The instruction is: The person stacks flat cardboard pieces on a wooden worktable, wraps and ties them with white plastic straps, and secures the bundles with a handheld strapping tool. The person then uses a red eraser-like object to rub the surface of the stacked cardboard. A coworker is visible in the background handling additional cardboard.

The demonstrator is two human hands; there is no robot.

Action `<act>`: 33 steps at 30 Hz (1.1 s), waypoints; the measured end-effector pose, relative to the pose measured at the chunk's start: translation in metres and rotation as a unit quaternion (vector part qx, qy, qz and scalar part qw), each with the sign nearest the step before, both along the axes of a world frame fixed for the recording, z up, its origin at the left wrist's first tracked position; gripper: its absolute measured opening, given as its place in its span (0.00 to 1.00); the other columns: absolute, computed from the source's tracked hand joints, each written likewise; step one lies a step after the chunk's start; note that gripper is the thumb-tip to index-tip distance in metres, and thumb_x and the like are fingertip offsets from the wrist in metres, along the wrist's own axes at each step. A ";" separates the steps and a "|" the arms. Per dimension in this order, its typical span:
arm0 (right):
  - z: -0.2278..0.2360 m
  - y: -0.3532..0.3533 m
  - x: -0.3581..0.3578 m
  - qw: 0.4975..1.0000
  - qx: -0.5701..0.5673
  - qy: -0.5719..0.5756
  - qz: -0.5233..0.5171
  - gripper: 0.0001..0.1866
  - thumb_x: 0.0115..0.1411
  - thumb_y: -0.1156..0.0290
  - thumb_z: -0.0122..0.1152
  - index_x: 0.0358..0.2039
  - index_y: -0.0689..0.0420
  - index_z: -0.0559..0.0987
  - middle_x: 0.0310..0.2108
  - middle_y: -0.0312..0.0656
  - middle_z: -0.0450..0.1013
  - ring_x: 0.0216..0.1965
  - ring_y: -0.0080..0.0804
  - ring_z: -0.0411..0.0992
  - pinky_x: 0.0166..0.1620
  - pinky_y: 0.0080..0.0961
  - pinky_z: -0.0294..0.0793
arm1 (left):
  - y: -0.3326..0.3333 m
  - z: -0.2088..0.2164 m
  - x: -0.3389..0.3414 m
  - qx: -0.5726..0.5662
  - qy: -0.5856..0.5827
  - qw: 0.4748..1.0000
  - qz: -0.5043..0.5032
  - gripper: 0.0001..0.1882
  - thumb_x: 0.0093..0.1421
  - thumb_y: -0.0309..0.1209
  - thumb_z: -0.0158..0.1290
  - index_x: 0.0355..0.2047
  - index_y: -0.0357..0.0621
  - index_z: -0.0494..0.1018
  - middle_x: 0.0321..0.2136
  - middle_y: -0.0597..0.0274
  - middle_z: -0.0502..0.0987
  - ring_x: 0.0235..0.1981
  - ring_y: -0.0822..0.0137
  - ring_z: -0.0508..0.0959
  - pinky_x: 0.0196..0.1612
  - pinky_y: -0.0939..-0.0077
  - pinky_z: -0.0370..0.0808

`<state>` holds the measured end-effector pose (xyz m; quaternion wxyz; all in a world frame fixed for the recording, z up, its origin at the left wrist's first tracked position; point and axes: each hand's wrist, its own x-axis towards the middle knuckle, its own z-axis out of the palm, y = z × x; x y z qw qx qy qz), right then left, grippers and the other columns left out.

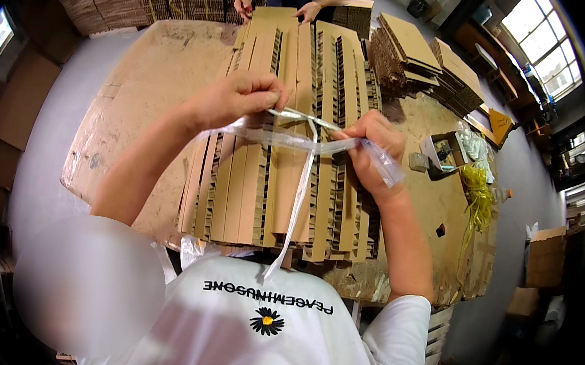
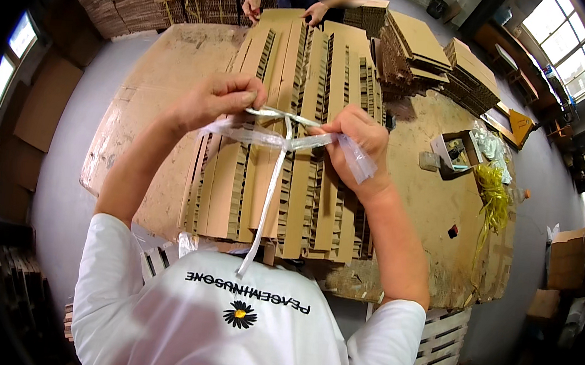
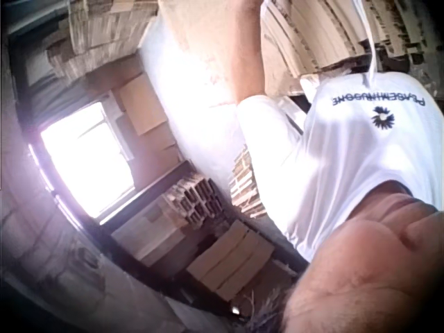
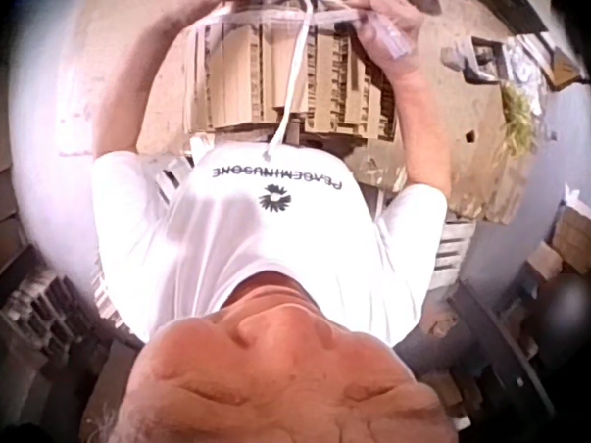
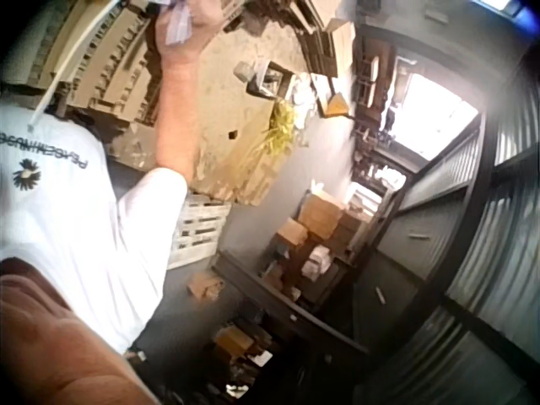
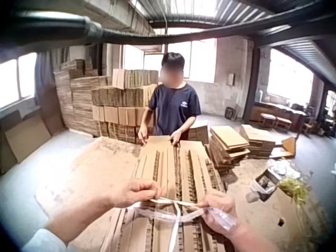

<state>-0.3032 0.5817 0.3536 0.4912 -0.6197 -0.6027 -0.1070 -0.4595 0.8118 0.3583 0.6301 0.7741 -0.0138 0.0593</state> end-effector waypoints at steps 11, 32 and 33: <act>-0.072 -0.113 0.119 0.861 0.049 0.502 -0.059 0.28 0.65 0.55 0.51 0.63 0.54 0.64 0.58 0.39 0.66 0.54 0.30 0.67 0.56 0.28 0.63 | 0.087 -0.092 -0.066 -0.033 -0.100 0.909 0.403 0.35 0.66 0.55 0.42 0.63 0.42 0.61 0.61 0.60 0.65 0.58 0.68 0.66 0.59 0.68 0.62; -0.260 -0.129 0.013 0.663 -0.195 0.710 -0.134 0.44 0.62 0.32 0.38 0.66 0.54 0.56 0.64 0.41 0.57 0.60 0.38 0.59 0.55 0.35 0.64 | 0.011 -0.269 -0.160 -0.452 0.143 0.866 0.159 0.49 0.61 0.69 0.27 0.64 0.36 0.56 0.56 0.50 0.69 0.56 0.59 0.72 0.57 0.66 0.70; -0.254 -0.125 0.015 0.663 -0.197 0.709 -0.136 0.44 0.62 0.32 0.38 0.66 0.54 0.57 0.64 0.42 0.57 0.60 0.38 0.60 0.55 0.35 0.64 | 0.025 -0.274 -0.165 -0.460 0.137 0.864 0.155 0.49 0.61 0.69 0.26 0.64 0.36 0.57 0.56 0.50 0.70 0.55 0.59 0.72 0.57 0.66 0.70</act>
